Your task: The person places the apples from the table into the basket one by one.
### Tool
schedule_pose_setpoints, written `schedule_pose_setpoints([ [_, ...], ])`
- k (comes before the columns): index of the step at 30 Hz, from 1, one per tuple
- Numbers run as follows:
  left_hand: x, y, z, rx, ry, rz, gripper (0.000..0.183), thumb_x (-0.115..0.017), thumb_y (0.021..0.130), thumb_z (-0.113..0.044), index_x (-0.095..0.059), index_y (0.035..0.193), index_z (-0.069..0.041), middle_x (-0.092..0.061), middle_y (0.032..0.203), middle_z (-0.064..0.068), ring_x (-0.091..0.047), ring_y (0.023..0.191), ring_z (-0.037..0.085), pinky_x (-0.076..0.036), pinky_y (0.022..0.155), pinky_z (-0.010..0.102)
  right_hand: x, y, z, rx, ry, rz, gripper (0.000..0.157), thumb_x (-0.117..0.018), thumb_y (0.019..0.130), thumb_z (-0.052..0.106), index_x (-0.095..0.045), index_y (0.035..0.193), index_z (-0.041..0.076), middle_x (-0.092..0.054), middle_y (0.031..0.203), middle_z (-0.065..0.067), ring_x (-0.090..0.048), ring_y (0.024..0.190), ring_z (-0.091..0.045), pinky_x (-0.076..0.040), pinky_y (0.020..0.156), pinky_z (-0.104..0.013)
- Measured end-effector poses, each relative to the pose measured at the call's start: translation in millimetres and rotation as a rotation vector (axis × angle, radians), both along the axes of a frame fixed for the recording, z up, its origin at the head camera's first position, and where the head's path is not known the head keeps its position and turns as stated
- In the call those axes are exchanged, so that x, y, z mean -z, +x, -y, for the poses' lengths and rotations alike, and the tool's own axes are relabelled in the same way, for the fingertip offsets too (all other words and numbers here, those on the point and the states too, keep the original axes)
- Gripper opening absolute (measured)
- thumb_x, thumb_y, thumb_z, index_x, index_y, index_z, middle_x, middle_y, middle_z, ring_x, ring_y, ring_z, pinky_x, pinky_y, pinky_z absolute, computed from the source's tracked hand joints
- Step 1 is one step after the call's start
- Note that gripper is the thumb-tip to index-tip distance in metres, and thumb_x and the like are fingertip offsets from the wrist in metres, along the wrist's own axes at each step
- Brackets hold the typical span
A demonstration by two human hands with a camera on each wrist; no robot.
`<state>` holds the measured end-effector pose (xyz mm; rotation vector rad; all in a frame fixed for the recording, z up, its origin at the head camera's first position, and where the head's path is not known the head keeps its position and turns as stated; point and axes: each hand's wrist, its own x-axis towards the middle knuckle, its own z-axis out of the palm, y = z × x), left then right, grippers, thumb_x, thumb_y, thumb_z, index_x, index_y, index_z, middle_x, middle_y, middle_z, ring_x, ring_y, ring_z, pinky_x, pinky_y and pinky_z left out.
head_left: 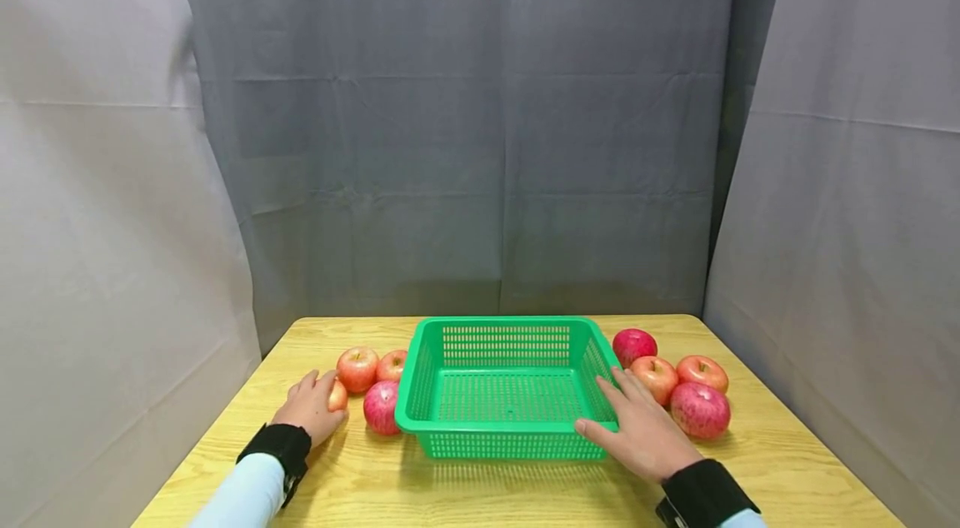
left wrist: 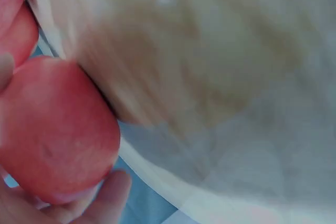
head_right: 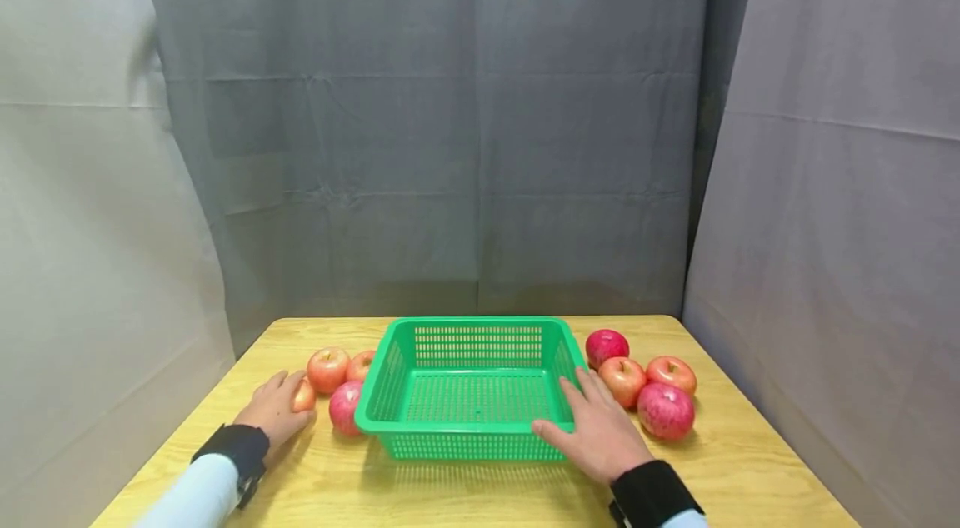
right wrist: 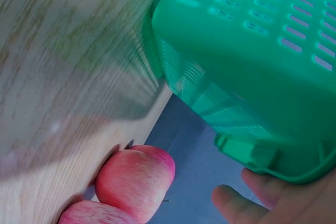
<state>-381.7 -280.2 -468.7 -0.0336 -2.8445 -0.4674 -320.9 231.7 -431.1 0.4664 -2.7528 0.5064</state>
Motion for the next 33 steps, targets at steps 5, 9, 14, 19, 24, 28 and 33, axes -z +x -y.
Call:
schedule_pose_setpoints([
  [5,-4.8,-8.7,7.7,-0.006,-0.035,0.029,0.071,-0.073,0.075,-0.034,-0.047,0.134,-0.003,-0.051,0.117,0.026,-0.051,0.099,0.043,-0.046,0.083,0.063,0.6,-0.6,-0.4,-0.001,-0.007,0.003,0.095,-0.042,0.082,0.078,-0.043,0.141,0.004,-0.03,0.147,-0.023,-0.019,0.134,-0.04,-0.029,0.101,-0.065],
  [9,-9.6,-11.8,11.8,-0.007,-0.05,0.053,0.072,-0.075,0.073,-0.036,-0.049,0.131,-0.002,-0.055,0.107,0.023,-0.054,0.091,0.038,-0.048,0.081,0.06,-0.1,-0.3,-0.2,0.002,-0.012,0.014,0.095,-0.041,0.082,0.078,-0.042,0.141,0.004,-0.029,0.148,-0.023,-0.017,0.134,-0.04,-0.029,0.101,-0.066],
  [14,-17.2,-9.3,11.5,-0.014,-0.053,0.061,0.072,-0.075,0.073,-0.036,-0.05,0.131,-0.003,-0.055,0.107,0.022,-0.054,0.091,0.038,-0.047,0.082,0.06,-0.5,-1.0,-0.1,-0.002,-0.01,0.035,0.095,-0.041,0.082,0.078,-0.041,0.141,0.004,-0.027,0.149,-0.023,-0.016,0.134,-0.04,-0.028,0.101,-0.066],
  [19,-25.2,-13.0,11.8,-0.012,-0.05,0.051,0.074,-0.077,0.072,-0.039,-0.05,0.131,-0.003,-0.055,0.109,0.023,-0.054,0.095,0.04,-0.047,0.083,0.062,-1.0,-1.7,-0.6,-0.003,-0.004,0.06,0.095,-0.04,0.082,0.078,-0.04,0.142,0.004,-0.025,0.149,-0.023,-0.015,0.134,-0.041,-0.028,0.101,-0.067],
  [24,-39.9,-17.9,10.1,-0.003,-0.078,0.022,0.073,-0.076,0.071,-0.039,-0.05,0.13,-0.005,-0.055,0.109,0.023,-0.054,0.093,0.04,-0.048,0.081,0.061,0.3,-1.5,-0.7,-0.008,-0.007,0.046,0.095,-0.041,0.082,0.078,-0.041,0.141,0.004,-0.026,0.149,-0.023,-0.016,0.134,-0.041,-0.028,0.101,-0.066],
  [28,-58.1,-19.8,2.7,0.019,-0.085,-0.006,0.072,-0.075,0.072,-0.038,-0.05,0.131,-0.006,-0.054,0.112,0.023,-0.054,0.093,0.04,-0.048,0.08,0.061,1.1,-1.1,-0.8,-0.011,-0.011,0.026,0.094,-0.041,0.083,0.077,-0.042,0.141,0.004,-0.027,0.148,-0.023,-0.016,0.134,-0.04,-0.029,0.1,-0.066],
  [33,-80.9,-21.1,-14.7,0.06,-0.122,-0.039,0.069,-0.074,0.074,-0.038,-0.05,0.131,-0.007,-0.054,0.115,0.023,-0.053,0.096,0.039,-0.049,0.081,0.06,1.1,-0.8,0.0,-0.011,-0.017,0.027,0.094,-0.042,0.082,0.077,-0.042,0.141,0.004,-0.027,0.149,-0.023,-0.016,0.134,-0.04,-0.03,0.1,-0.066],
])
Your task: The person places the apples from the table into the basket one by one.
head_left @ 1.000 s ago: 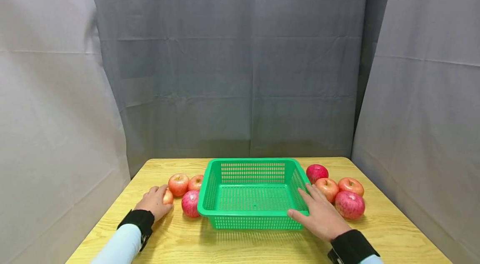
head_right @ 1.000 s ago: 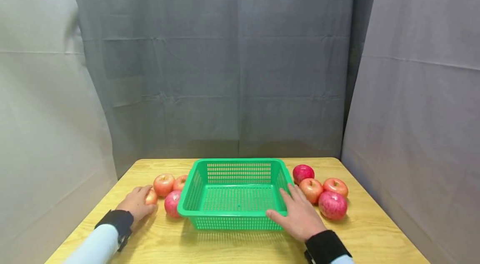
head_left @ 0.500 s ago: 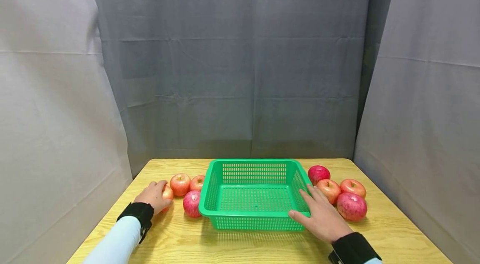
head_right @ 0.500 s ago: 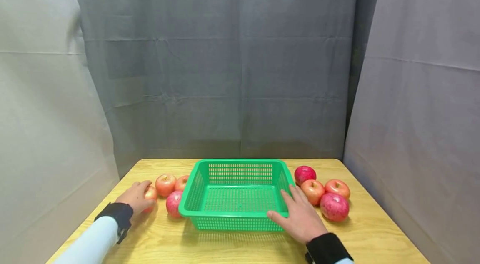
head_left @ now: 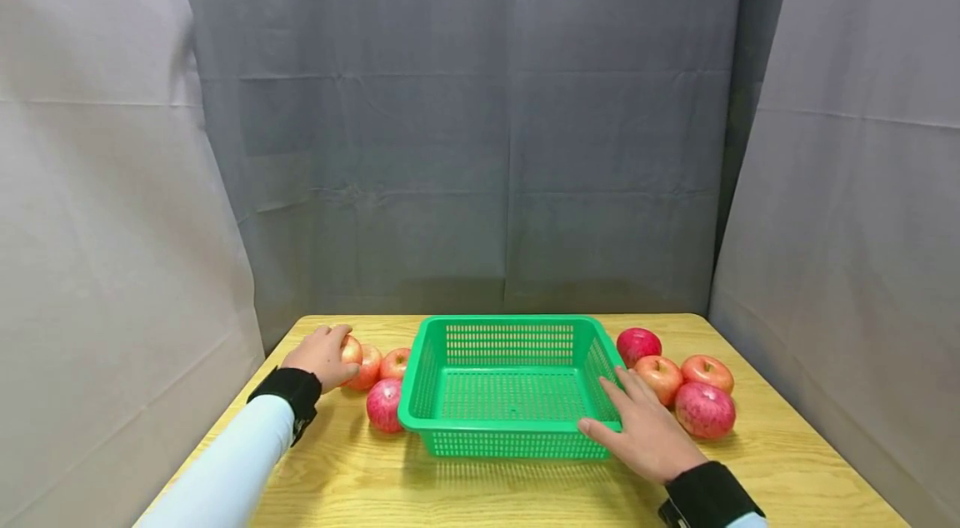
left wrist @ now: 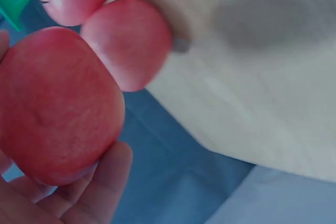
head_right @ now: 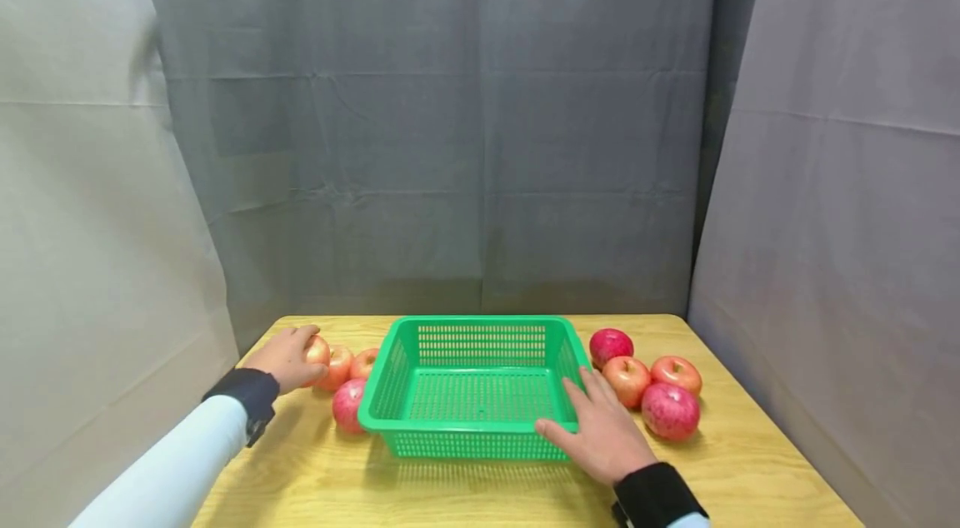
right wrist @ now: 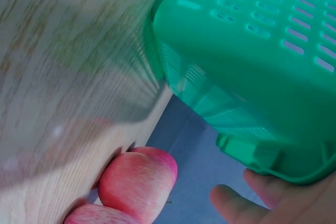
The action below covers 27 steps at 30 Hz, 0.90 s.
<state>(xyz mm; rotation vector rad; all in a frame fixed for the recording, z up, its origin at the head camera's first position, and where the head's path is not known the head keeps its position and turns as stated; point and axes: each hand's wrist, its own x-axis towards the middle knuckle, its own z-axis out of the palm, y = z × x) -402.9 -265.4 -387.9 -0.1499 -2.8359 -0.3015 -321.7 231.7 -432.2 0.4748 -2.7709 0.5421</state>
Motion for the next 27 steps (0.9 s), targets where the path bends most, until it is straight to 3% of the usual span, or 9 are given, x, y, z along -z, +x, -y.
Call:
schedule_pose_setpoints([
  [6,-28.2,1.1,-30.4,0.056,-0.043,-0.014,0.067,-0.074,0.076,-0.039,-0.051,0.131,-0.009,-0.053,0.117,0.021,-0.053,0.096,0.037,-0.05,0.081,0.057,1.1,0.7,2.2,-0.002,-0.006,0.002,0.094,-0.042,0.082,0.077,-0.042,0.141,0.004,-0.026,0.149,-0.022,-0.016,0.135,-0.04,-0.03,0.1,-0.066],
  [12,-49.2,-1.0,-62.1,0.101,-0.092,-0.046,0.065,-0.074,0.076,-0.041,-0.052,0.131,-0.013,-0.054,0.117,0.016,-0.052,0.097,0.034,-0.051,0.078,0.054,0.9,3.1,3.6,0.002,-0.005,0.021,0.095,-0.041,0.082,0.078,-0.041,0.142,0.005,-0.026,0.15,-0.022,-0.015,0.135,-0.039,-0.03,0.1,-0.066],
  [18,-59.0,-7.2,-91.9,0.154,-0.139,-0.069,0.065,-0.074,0.075,-0.043,-0.053,0.13,-0.015,-0.055,0.116,0.012,-0.053,0.096,0.031,-0.053,0.073,0.051,-1.2,7.8,4.8,0.006,-0.009,0.043,0.096,-0.04,0.082,0.078,-0.039,0.143,0.004,-0.024,0.15,-0.022,-0.013,0.135,-0.04,-0.03,0.1,-0.066],
  [27,-61.4,-7.8,-141.5,0.258,-0.183,-0.094,0.06,-0.073,0.074,-0.045,-0.056,0.126,-0.021,-0.055,0.107,0.006,-0.053,0.087,0.024,-0.05,0.062,0.04,0.8,14.6,9.3,-0.001,-0.036,0.04,0.096,-0.041,0.082,0.078,-0.039,0.143,0.003,-0.021,0.151,-0.02,-0.012,0.136,-0.039,-0.03,0.101,-0.065],
])
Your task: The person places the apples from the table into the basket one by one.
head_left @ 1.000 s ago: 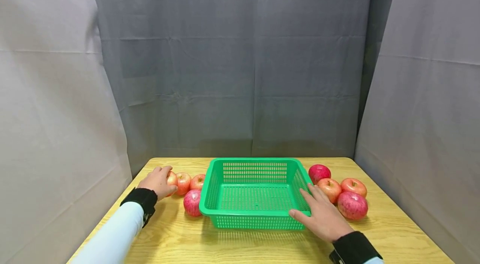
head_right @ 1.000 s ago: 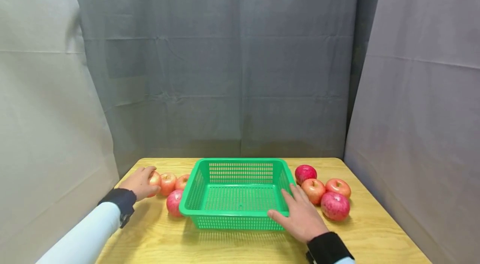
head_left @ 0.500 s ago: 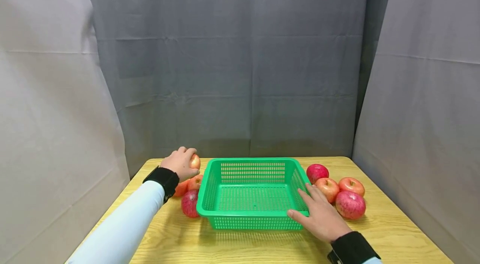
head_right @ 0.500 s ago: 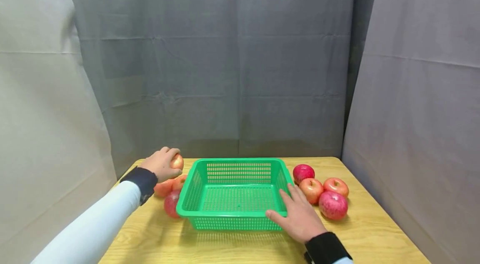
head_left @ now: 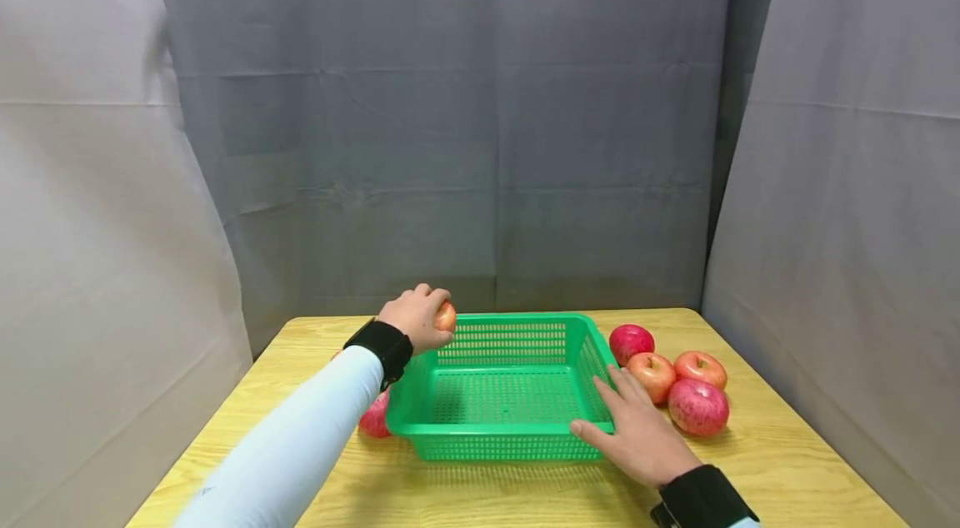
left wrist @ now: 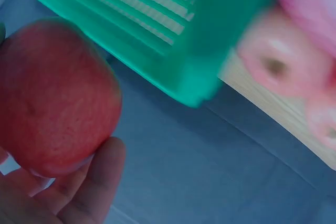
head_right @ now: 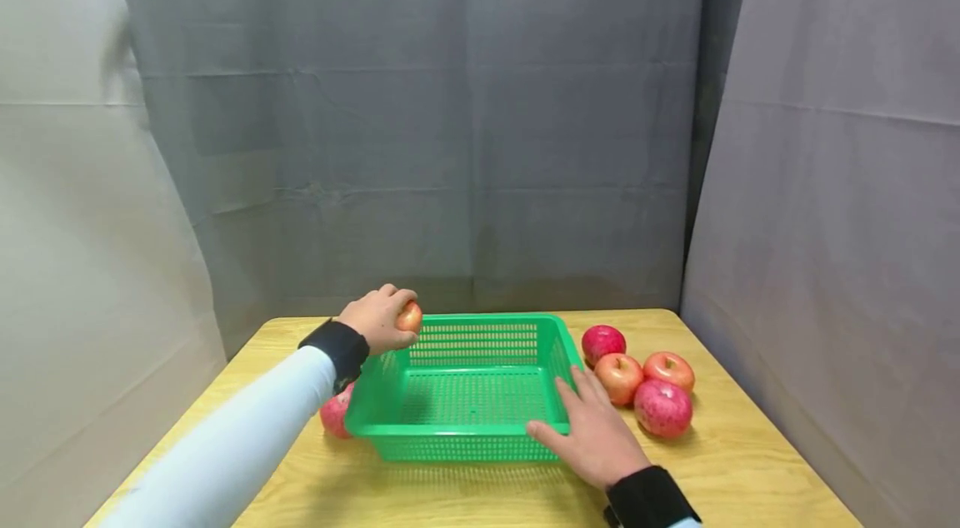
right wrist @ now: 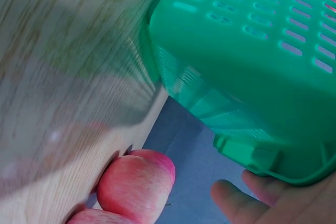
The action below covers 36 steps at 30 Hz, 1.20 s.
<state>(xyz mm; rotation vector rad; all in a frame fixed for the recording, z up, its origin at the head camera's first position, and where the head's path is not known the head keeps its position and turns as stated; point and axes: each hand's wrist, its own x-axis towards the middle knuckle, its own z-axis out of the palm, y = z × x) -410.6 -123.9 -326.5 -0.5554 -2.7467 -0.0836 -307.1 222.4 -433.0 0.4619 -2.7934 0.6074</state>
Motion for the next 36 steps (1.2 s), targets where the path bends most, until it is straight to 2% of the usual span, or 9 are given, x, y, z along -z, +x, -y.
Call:
schedule_pose_setpoints([
  [5,1.8,5.1,-32.0,0.056,-0.033,0.001,0.057,-0.074,0.073,-0.042,-0.058,0.124,-0.021,-0.056,0.102,0.003,-0.053,0.084,0.022,-0.048,0.059,0.038,0.9,7.0,4.7,-0.003,-0.014,-0.003,0.096,-0.042,0.081,0.078,-0.038,0.143,0.004,-0.022,0.151,-0.02,-0.012,0.136,-0.039,-0.029,0.101,-0.065],
  [8,7.8,1.8,-50.4,0.088,-0.058,-0.006,0.057,-0.073,0.073,-0.043,-0.057,0.124,-0.023,-0.056,0.102,0.001,-0.053,0.083,0.02,-0.048,0.059,0.037,-0.8,11.7,7.9,0.002,-0.014,-0.005,0.098,-0.042,0.081,0.078,-0.039,0.143,0.003,-0.022,0.151,-0.02,-0.012,0.136,-0.039,-0.029,0.101,-0.066],
  [12,24.1,-5.3,-76.0,0.155,-0.09,-0.012,0.06,-0.073,0.072,-0.045,-0.056,0.126,-0.025,-0.058,0.105,-0.002,-0.055,0.084,0.018,-0.049,0.06,0.036,-1.9,19.2,10.9,0.024,-0.016,0.008,0.1,-0.042,0.079,0.08,-0.04,0.142,0.003,-0.023,0.151,-0.019,-0.012,0.136,-0.038,-0.029,0.101,-0.065],
  [17,42.5,1.2,-110.3,0.245,-0.169,0.005,0.062,-0.075,0.074,-0.046,-0.054,0.129,-0.026,-0.058,0.11,-0.003,-0.057,0.086,0.016,-0.051,0.062,0.032,1.4,32.6,11.4,0.054,-0.02,0.041,0.101,-0.042,0.077,0.082,-0.041,0.141,0.004,-0.023,0.152,-0.018,-0.012,0.136,-0.037,-0.031,0.1,-0.065],
  [21,50.2,6.7,-132.0,0.298,-0.19,0.02,0.062,-0.077,0.073,-0.045,-0.054,0.128,-0.027,-0.059,0.107,-0.005,-0.056,0.081,0.012,-0.049,0.059,0.029,4.5,41.6,9.1,0.064,-0.023,0.036,0.1,-0.043,0.077,0.081,-0.042,0.141,0.004,-0.023,0.151,-0.018,-0.012,0.136,-0.036,-0.032,0.099,-0.065],
  [28,56.7,10.8,-154.0,0.297,-0.218,0.081,0.064,-0.079,0.071,-0.041,-0.054,0.128,-0.026,-0.059,0.109,-0.006,-0.057,0.087,0.014,-0.051,0.066,0.031,6.5,49.9,6.3,0.059,-0.022,0.061,0.099,-0.043,0.078,0.081,-0.042,0.141,0.005,-0.022,0.152,-0.016,-0.011,0.136,-0.035,-0.032,0.099,-0.064],
  [36,75.4,2.7,-175.4,0.269,-0.296,0.089,0.064,-0.08,0.07,-0.044,-0.053,0.127,-0.032,-0.059,0.113,-0.008,-0.056,0.091,0.012,-0.052,0.072,0.032,1.4,58.7,7.9,0.067,-0.009,0.061,0.1,-0.043,0.077,0.081,-0.041,0.142,0.005,-0.022,0.152,-0.016,-0.012,0.136,-0.034,-0.032,0.1,-0.064],
])
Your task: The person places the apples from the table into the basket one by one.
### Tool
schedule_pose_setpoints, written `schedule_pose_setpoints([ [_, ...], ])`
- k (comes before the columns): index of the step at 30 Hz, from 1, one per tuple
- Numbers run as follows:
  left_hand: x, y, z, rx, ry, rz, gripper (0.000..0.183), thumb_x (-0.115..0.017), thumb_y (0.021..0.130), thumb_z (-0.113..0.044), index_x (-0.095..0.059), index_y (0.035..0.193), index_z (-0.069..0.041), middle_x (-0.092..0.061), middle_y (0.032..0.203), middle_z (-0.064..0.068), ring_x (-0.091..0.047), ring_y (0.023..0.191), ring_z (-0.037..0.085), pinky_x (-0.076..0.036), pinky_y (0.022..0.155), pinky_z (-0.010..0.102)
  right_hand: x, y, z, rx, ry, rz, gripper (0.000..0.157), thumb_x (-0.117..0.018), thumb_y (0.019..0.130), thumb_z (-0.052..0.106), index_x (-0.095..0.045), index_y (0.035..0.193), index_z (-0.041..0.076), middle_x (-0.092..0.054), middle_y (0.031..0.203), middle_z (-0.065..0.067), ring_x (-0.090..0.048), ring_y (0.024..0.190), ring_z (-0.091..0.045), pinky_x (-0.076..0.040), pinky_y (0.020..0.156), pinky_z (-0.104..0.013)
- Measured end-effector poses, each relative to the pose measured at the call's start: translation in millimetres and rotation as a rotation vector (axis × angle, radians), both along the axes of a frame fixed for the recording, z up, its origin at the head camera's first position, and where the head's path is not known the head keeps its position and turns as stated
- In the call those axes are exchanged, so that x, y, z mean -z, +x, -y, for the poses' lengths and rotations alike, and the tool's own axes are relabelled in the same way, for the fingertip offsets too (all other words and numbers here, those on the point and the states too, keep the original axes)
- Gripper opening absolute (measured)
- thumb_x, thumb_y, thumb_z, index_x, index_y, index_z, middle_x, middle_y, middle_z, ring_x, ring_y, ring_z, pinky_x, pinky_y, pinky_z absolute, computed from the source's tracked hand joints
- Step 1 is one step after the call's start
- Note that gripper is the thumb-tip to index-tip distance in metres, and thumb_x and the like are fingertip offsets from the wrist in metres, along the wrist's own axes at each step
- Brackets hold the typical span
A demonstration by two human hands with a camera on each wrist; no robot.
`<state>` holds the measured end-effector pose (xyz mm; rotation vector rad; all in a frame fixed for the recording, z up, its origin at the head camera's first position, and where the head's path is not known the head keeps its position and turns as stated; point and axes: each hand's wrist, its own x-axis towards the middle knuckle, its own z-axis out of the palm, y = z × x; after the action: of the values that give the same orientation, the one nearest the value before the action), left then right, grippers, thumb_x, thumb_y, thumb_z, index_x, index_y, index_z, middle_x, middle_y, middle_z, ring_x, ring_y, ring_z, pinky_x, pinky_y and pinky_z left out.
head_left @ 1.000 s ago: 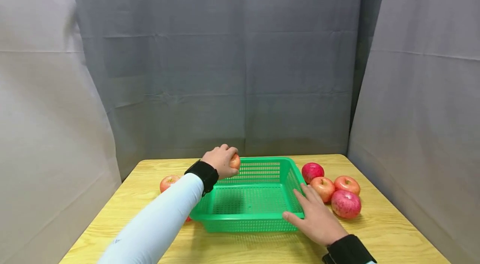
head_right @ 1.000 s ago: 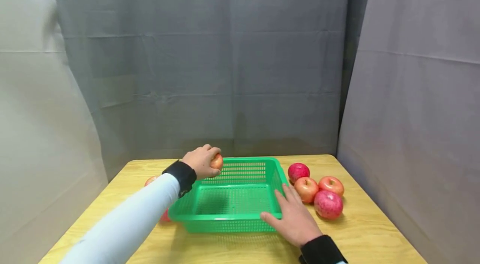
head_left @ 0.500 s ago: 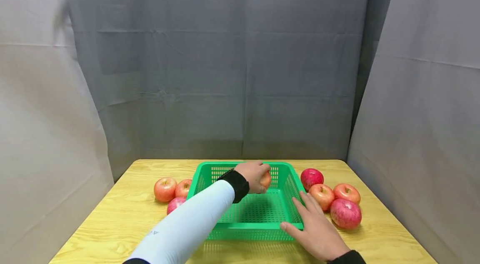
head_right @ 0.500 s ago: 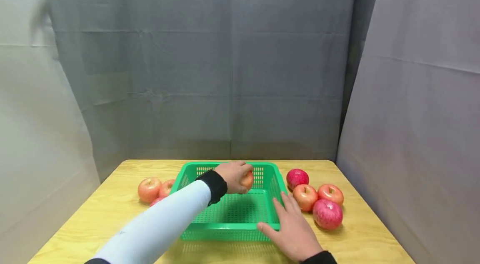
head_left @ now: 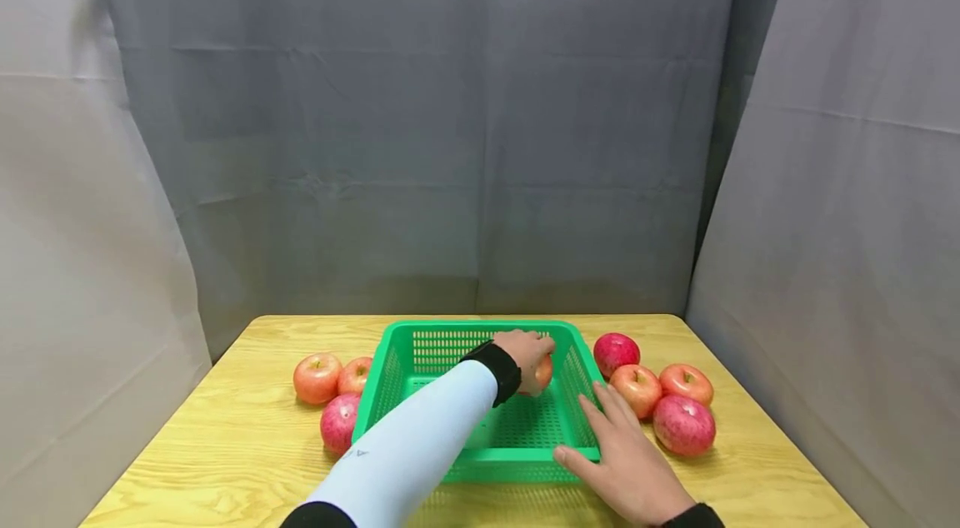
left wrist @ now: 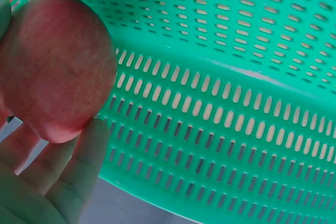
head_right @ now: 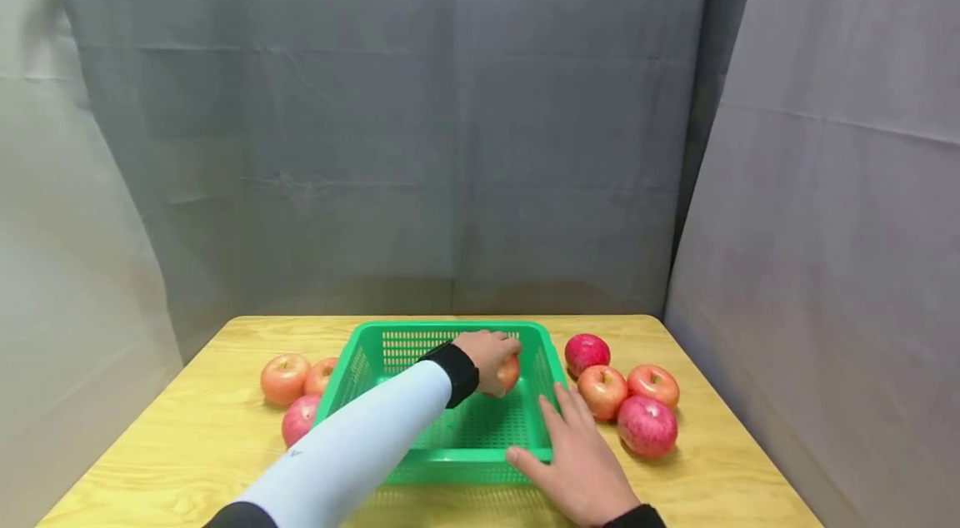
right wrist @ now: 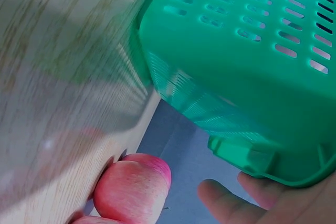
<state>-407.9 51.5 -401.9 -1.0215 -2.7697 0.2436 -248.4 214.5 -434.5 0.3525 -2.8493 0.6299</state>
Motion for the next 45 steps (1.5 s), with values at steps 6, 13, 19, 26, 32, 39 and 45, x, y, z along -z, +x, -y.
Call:
schedule_pose_setpoints([
  [6,5.2,0.1,-13.7,-0.002,-0.029,-0.003,0.062,-0.08,0.07,-0.045,-0.054,0.125,-0.031,-0.061,0.112,-0.007,-0.056,0.094,0.014,-0.051,0.079,0.034,0.0,3.4,1.5,-0.005,-0.001,-0.036,0.099,-0.044,0.078,0.08,-0.041,0.142,0.004,-0.023,0.152,-0.015,-0.014,0.136,-0.033,-0.033,0.1,-0.063],
  [13,23.9,-0.7,-17.2,-0.003,-0.034,0.022,0.063,-0.08,0.072,-0.043,-0.053,0.129,-0.033,-0.06,0.116,-0.007,-0.055,0.099,0.015,-0.052,0.082,0.034,1.2,6.5,4.4,-0.014,-0.011,-0.027,0.098,-0.044,0.078,0.08,-0.041,0.142,0.005,-0.022,0.152,-0.015,-0.012,0.137,-0.032,-0.032,0.101,-0.061],
  [19,27.6,0.6,-11.2,-0.002,0.016,0.007,0.055,-0.073,0.08,-0.039,-0.053,0.131,-0.031,-0.059,0.123,-0.006,-0.052,0.108,0.017,-0.049,0.088,0.035,-0.2,6.2,8.2,-0.015,-0.008,-0.008,0.098,-0.044,0.078,0.08,-0.042,0.141,0.005,-0.023,0.152,-0.015,-0.013,0.136,-0.033,-0.032,0.101,-0.063],
  [26,13.5,9.2,-2.6,-0.035,0.011,0.038,0.055,-0.07,0.084,-0.038,-0.051,0.134,-0.027,-0.055,0.129,-0.001,-0.049,0.113,0.02,-0.047,0.093,0.036,-0.3,0.5,9.0,-0.023,-0.005,-0.023,0.097,-0.043,0.078,0.08,-0.044,0.14,0.005,-0.023,0.152,-0.015,-0.014,0.136,-0.034,-0.032,0.101,-0.063],
  [32,20.4,1.4,6.7,-0.072,0.044,0.017,0.057,-0.066,0.085,-0.047,-0.048,0.136,-0.03,-0.052,0.132,-0.003,-0.046,0.117,0.021,-0.048,0.092,0.037,0.6,-3.8,9.1,-0.02,-0.006,-0.024,0.098,-0.044,0.078,0.081,-0.045,0.139,0.005,-0.024,0.152,-0.016,-0.014,0.136,-0.034,-0.033,0.1,-0.063],
  [39,-6.2,13.1,23.2,-0.084,0.058,0.012,0.059,-0.063,0.087,-0.046,-0.045,0.14,-0.027,-0.049,0.136,-0.002,-0.044,0.12,0.02,-0.047,0.093,0.036,2.6,-8.0,8.0,-0.023,-0.007,-0.005,0.099,-0.043,0.077,0.081,-0.044,0.14,0.005,-0.023,0.152,-0.015,-0.012,0.137,-0.033,-0.032,0.1,-0.063],
  [45,-30.9,16.8,44.1,-0.09,0.047,-0.008,0.057,-0.063,0.088,-0.045,-0.045,0.14,-0.028,-0.051,0.133,-0.001,-0.045,0.117,0.022,-0.051,0.086,0.038,0.1,-14.3,7.3,-0.026,-0.012,-0.004,0.099,-0.043,0.077,0.081,-0.044,0.14,0.004,-0.022,0.152,-0.016,-0.012,0.136,-0.035,-0.031,0.1,-0.064],
])
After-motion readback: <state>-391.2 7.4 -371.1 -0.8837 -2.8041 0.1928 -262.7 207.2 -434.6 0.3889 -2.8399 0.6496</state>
